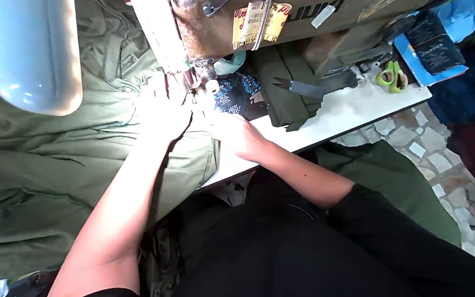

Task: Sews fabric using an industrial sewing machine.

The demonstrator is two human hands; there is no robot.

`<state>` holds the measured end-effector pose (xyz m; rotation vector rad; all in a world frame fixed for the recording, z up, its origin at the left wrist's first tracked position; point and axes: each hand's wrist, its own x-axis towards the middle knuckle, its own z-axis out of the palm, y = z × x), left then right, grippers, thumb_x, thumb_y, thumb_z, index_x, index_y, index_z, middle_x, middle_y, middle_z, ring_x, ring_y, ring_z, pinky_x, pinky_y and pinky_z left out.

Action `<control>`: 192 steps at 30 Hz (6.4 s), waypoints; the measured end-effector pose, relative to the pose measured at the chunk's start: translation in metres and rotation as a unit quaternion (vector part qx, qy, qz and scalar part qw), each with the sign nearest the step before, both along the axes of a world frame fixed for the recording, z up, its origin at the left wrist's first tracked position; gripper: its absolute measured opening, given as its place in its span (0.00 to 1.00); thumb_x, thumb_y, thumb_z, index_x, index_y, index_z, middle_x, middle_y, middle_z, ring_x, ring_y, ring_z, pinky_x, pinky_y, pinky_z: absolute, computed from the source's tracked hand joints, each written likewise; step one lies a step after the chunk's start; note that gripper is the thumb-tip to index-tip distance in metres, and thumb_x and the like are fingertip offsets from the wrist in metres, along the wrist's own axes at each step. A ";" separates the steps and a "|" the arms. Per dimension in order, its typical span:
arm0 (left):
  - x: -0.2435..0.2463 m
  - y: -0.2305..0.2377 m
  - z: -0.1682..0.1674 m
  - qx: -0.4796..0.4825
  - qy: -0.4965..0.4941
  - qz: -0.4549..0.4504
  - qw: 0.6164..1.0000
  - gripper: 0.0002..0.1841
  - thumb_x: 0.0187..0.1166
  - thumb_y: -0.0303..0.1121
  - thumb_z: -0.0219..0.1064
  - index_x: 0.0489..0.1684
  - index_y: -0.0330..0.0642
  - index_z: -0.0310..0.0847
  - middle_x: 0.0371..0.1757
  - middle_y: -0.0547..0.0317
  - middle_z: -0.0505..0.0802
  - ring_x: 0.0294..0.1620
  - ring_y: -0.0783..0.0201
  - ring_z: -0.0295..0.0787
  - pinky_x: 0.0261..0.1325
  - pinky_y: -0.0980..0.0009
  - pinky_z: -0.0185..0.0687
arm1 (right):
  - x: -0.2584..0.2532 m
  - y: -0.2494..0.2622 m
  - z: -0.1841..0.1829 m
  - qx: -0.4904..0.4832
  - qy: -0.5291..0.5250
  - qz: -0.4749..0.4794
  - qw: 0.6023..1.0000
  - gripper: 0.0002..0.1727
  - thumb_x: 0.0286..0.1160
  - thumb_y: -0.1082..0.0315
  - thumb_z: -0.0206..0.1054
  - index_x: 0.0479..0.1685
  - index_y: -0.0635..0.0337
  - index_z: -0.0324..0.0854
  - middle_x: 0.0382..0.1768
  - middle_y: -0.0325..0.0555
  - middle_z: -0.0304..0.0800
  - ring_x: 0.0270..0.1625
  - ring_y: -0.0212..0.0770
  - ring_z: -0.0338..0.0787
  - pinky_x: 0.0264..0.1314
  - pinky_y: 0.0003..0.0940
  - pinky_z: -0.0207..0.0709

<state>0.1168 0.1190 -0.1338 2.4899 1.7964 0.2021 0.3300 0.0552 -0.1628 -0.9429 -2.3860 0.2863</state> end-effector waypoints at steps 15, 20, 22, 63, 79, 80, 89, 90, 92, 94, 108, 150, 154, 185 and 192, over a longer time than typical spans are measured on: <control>-0.029 -0.051 -0.030 0.106 -0.141 -0.102 0.979 0.20 0.80 0.36 0.52 0.53 0.34 0.89 0.69 0.28 0.84 0.74 0.27 0.77 0.74 0.31 0.65 | -0.015 0.005 0.006 0.017 -0.056 0.040 0.997 0.18 0.79 0.78 0.59 0.60 0.60 0.91 0.66 0.56 0.90 0.76 0.57 0.83 0.83 0.51 0.68; -0.035 -0.045 -0.021 0.107 -0.139 -0.066 0.982 0.19 0.80 0.31 0.52 0.48 0.24 0.86 0.68 0.25 0.84 0.73 0.26 0.77 0.73 0.32 0.67 | -0.013 0.006 0.010 0.036 -0.122 0.046 0.991 0.20 0.83 0.76 0.55 0.66 0.59 0.87 0.70 0.56 0.88 0.78 0.56 0.81 0.85 0.50 0.66; -0.021 -0.051 -0.009 0.104 -0.176 -0.057 0.977 0.17 0.79 0.29 0.53 0.42 0.24 0.87 0.68 0.27 0.85 0.74 0.27 0.77 0.76 0.34 0.66 | -0.011 0.006 0.006 0.052 -0.086 0.049 0.994 0.19 0.82 0.76 0.56 0.62 0.60 0.90 0.67 0.57 0.90 0.76 0.56 0.83 0.84 0.50 0.68; 0.012 -0.047 -0.029 0.077 -0.139 -0.100 0.982 0.26 0.77 0.34 0.49 0.70 0.39 0.85 0.70 0.49 0.90 0.73 0.44 0.84 0.74 0.41 0.71 | -0.021 0.080 0.012 -0.093 -0.134 -0.092 0.982 0.21 0.80 0.59 0.60 0.65 0.56 0.88 0.69 0.49 0.89 0.80 0.53 0.77 0.90 0.53 0.56; 0.018 -0.043 -0.029 0.081 -0.128 -0.060 0.987 0.27 0.77 0.36 0.50 0.74 0.43 0.82 0.74 0.39 0.85 0.76 0.37 0.79 0.74 0.36 0.68 | -0.017 0.092 0.015 -0.152 -0.133 -0.089 0.975 0.23 0.83 0.56 0.59 0.74 0.49 0.84 0.77 0.49 0.82 0.84 0.53 0.71 0.88 0.50 0.57; 0.018 -0.042 -0.030 0.086 -0.126 -0.061 0.986 0.27 0.76 0.36 0.50 0.73 0.43 0.83 0.73 0.39 0.85 0.75 0.37 0.80 0.74 0.36 0.68 | -0.017 0.093 0.014 -0.155 -0.127 -0.092 0.975 0.23 0.83 0.56 0.60 0.74 0.49 0.84 0.77 0.49 0.82 0.85 0.52 0.71 0.89 0.49 0.56; 0.018 -0.041 -0.028 0.063 -0.124 -0.055 0.989 0.26 0.77 0.35 0.52 0.73 0.41 0.83 0.75 0.38 0.84 0.77 0.36 0.78 0.76 0.34 0.65 | 0.034 -0.001 0.059 0.048 0.071 -0.062 0.994 0.16 0.82 0.73 0.59 0.59 0.67 0.90 0.67 0.58 0.89 0.74 0.52 0.85 0.81 0.46 0.74; 0.018 -0.042 -0.025 0.049 -0.124 -0.051 0.990 0.26 0.78 0.35 0.52 0.74 0.41 0.82 0.76 0.38 0.83 0.79 0.36 0.76 0.77 0.34 0.64 | 0.060 -0.012 0.068 0.104 0.115 -0.095 0.983 0.16 0.85 0.71 0.57 0.57 0.69 0.89 0.66 0.59 0.90 0.73 0.49 0.87 0.78 0.43 0.77; 0.018 -0.041 -0.024 0.049 -0.125 -0.050 0.990 0.26 0.77 0.35 0.53 0.73 0.41 0.83 0.75 0.39 0.84 0.78 0.36 0.77 0.77 0.34 0.65 | 0.122 -0.016 0.072 0.187 0.162 -0.213 0.945 0.16 0.88 0.71 0.54 0.57 0.75 0.84 0.63 0.62 0.89 0.70 0.44 0.87 0.72 0.36 0.81; 0.019 -0.041 -0.023 0.038 -0.123 -0.046 0.991 0.26 0.76 0.35 0.54 0.74 0.42 0.82 0.75 0.38 0.83 0.77 0.36 0.78 0.75 0.33 0.66 | 0.175 -0.002 0.056 0.209 0.159 -0.352 0.898 0.19 0.86 0.72 0.52 0.64 0.79 0.78 0.65 0.71 0.83 0.69 0.52 0.85 0.70 0.38 0.78; 0.018 -0.040 -0.025 0.062 -0.113 -0.054 0.990 0.25 0.77 0.35 0.53 0.71 0.42 0.85 0.75 0.42 0.85 0.76 0.40 0.80 0.76 0.38 0.68 | 0.227 0.021 -0.017 0.171 0.023 -0.409 0.896 0.28 0.85 0.65 0.53 0.81 0.72 0.69 0.85 0.79 0.61 0.90 0.77 0.57 0.92 0.62 0.50; 0.051 -0.151 -0.034 0.113 -0.227 -0.003 0.967 0.10 0.79 0.24 0.60 0.40 0.27 0.87 0.41 0.35 0.91 0.50 0.34 0.90 0.54 0.40 0.81 | -0.003 -0.006 -0.001 -0.049 -0.039 -0.031 0.998 0.20 0.79 0.71 0.58 0.65 0.63 0.88 0.72 0.59 0.85 0.78 0.61 0.79 0.78 0.60 0.69; 0.052 -0.154 -0.035 0.117 -0.252 0.015 0.961 0.11 0.80 0.25 0.59 0.38 0.27 0.87 0.38 0.37 0.90 0.45 0.37 0.89 0.50 0.44 0.82 | 0.003 -0.028 -0.011 0.039 0.016 0.011 0.999 0.13 0.75 0.73 0.64 0.49 0.63 0.94 0.59 0.57 0.94 0.66 0.57 0.90 0.69 0.56 0.79; -0.003 -0.064 -0.026 0.063 -0.075 -0.239 0.966 0.33 0.78 0.38 0.45 0.87 0.44 0.69 0.90 0.43 0.69 0.91 0.39 0.60 0.85 0.37 0.54 | -0.007 -0.032 0.036 -0.003 -0.155 0.132 0.979 0.05 0.77 0.75 0.66 0.36 0.65 0.87 0.34 0.54 0.85 0.39 0.51 0.90 0.34 0.43 0.84; -0.012 -0.068 -0.025 0.050 -0.032 -0.235 0.970 0.34 0.82 0.46 0.40 0.85 0.42 0.71 0.87 0.47 0.74 0.90 0.40 0.63 0.83 0.35 0.56 | -0.009 -0.032 0.041 -0.019 -0.162 0.133 0.978 0.05 0.78 0.74 0.66 0.38 0.65 0.87 0.37 0.55 0.86 0.46 0.53 0.90 0.42 0.44 0.84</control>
